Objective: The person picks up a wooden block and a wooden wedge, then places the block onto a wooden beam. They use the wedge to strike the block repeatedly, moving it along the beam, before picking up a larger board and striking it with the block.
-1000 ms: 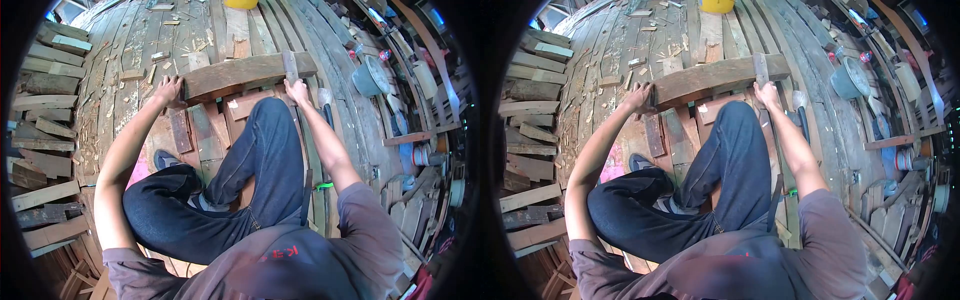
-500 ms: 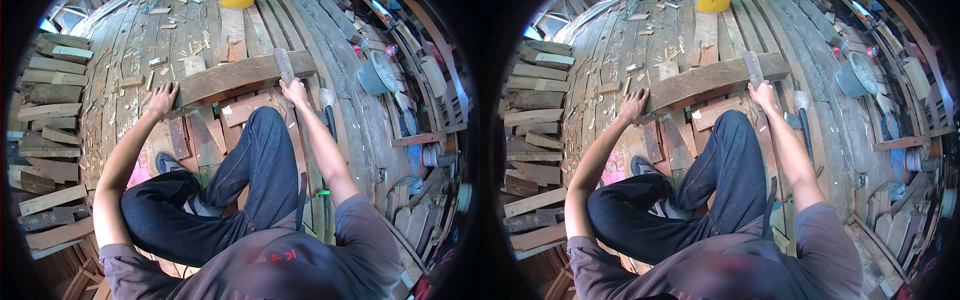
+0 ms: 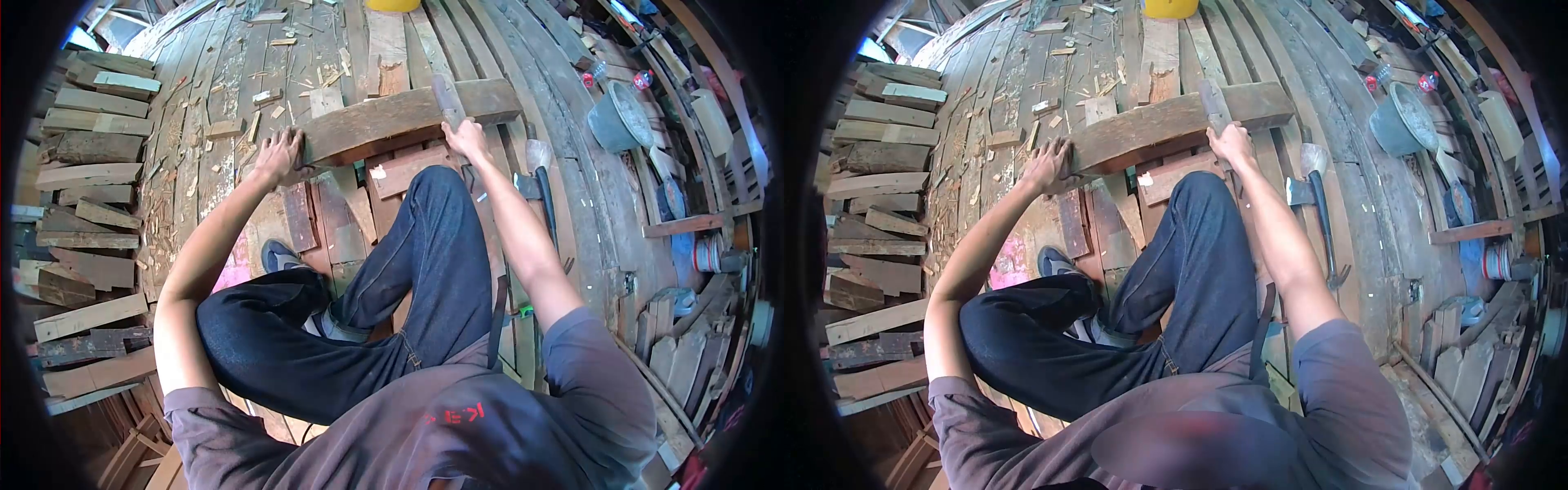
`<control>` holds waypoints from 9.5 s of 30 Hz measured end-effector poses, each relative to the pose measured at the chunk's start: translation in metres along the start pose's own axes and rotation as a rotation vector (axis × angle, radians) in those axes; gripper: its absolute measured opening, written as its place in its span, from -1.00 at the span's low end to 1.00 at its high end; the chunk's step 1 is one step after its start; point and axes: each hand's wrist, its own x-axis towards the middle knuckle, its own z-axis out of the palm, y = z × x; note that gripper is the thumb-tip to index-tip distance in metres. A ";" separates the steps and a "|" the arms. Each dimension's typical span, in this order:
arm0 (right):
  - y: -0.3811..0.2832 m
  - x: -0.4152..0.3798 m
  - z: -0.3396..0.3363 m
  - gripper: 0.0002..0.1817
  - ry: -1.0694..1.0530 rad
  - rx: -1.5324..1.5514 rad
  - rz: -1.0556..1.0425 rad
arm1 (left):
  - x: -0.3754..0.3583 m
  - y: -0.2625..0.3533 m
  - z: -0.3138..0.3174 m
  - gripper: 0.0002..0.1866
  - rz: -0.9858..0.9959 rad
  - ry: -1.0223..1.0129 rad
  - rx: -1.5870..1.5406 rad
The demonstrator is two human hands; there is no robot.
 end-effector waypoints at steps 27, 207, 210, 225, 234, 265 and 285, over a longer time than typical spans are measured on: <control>0.000 -0.213 -0.064 -0.48 -0.178 0.027 -0.360 | -0.048 -0.009 -0.075 -0.36 0.301 0.108 -0.227; -0.066 -0.044 0.074 -0.27 0.086 -0.050 -0.303 | -0.011 -0.014 0.041 0.35 -0.034 0.129 -0.165; -0.048 -0.083 0.087 -0.28 -0.044 0.058 -0.246 | -0.009 -0.016 0.047 0.37 -0.028 0.117 -0.118; -0.057 -0.137 0.093 -0.17 -0.057 -0.249 -0.381 | -0.005 -0.017 0.046 0.38 -0.020 0.114 -0.134; -0.041 -0.105 0.107 -0.20 0.120 -0.063 -0.244 | -0.004 -0.020 0.045 0.36 0.005 0.137 -0.090; -0.056 -0.139 0.065 -0.35 -0.047 0.130 -0.513 | 0.013 -0.044 0.040 0.28 0.061 0.164 -0.193; -0.058 -0.123 0.070 -0.26 0.013 0.050 -0.693 | 0.039 -0.066 0.016 0.09 0.062 0.070 -0.451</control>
